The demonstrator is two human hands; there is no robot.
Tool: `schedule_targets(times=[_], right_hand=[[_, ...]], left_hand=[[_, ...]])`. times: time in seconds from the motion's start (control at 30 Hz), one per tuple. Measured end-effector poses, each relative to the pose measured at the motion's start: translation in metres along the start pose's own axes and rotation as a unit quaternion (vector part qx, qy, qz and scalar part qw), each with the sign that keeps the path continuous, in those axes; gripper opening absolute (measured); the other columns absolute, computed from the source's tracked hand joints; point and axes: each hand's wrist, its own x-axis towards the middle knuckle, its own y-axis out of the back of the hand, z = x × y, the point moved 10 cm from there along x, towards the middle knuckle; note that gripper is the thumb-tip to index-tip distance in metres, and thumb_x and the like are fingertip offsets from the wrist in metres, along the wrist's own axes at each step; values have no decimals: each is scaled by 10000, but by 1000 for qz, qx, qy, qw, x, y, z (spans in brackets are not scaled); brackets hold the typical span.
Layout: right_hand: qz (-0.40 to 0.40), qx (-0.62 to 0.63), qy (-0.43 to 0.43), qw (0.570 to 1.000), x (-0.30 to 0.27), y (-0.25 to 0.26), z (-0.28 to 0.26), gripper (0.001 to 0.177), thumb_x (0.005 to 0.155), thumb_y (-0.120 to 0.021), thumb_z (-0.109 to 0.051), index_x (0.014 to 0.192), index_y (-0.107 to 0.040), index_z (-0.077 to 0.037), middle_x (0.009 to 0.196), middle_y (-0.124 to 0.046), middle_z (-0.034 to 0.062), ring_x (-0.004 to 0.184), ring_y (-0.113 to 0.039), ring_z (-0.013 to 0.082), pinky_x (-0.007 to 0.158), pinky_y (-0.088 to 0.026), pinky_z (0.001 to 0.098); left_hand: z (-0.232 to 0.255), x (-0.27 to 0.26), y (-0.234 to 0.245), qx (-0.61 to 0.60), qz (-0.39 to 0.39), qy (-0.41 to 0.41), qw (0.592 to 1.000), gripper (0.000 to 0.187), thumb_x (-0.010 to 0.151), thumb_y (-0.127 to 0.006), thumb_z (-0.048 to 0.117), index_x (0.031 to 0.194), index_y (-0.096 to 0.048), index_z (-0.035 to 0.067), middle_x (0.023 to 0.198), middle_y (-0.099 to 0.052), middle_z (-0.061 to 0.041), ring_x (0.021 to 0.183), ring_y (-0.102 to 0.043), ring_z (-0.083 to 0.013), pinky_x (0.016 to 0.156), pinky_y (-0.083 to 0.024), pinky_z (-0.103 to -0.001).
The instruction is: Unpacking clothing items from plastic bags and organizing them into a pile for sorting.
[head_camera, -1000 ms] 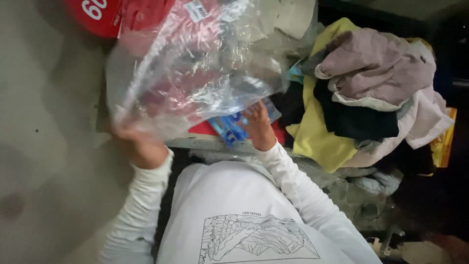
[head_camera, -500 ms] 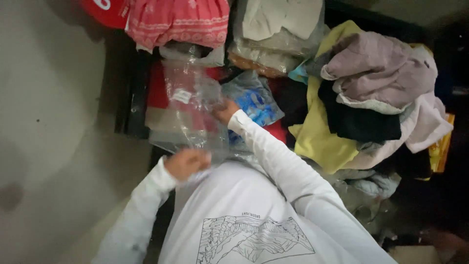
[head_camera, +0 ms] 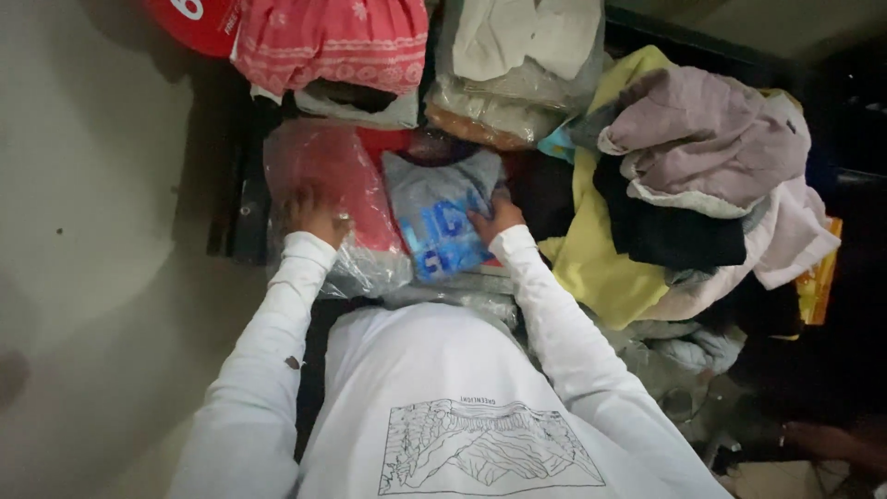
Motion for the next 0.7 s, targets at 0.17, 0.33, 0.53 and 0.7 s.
schedule_targets(times=[0.17, 0.33, 0.53, 0.7], right_hand=[[158, 336, 206, 905, -55, 59, 15, 613, 731, -779, -83, 1327, -637, -97, 1172, -667, 194, 1150, -629, 340, 985, -500, 475], [221, 495, 170, 823, -118, 153, 3, 750, 641, -825, 132, 1349, -640, -34, 1272, -687, 190, 1210, -611, 252, 1121, -444, 436], [213, 487, 286, 797, -163, 243, -30, 665, 701, -809, 119, 1318, -580, 25, 1236, -668, 243, 1174, -634, 309, 1085, -486, 488], [198, 464, 431, 748, -195, 304, -104, 579, 773, -790, 105, 1280, -511, 98, 1194, -646, 306, 1131, -664, 377, 1042, -538, 549]], left_hand=[[34, -21, 51, -35, -17, 7, 999, 830, 839, -719, 473, 1551, -430, 157, 1642, -353, -148, 1518, -277, -421, 1229, -257, -584], [102, -35, 76, -118, 62, -49, 990, 703, 1014, -558, 552, 1507, -496, 54, 1566, -430, -209, 1465, -322, -495, 1142, -310, -640], [284, -126, 228, -564, -58, -354, 744, 921, 904, -574, 735, 1449, -554, -7, 1430, -573, -289, 1391, -475, -433, 1163, -360, -506], [287, -78, 241, -620, -76, -129, 770, 609, 702, -943, 170, 1248, -680, 108, 1240, -726, -147, 1235, -653, -322, 1065, -513, -493]])
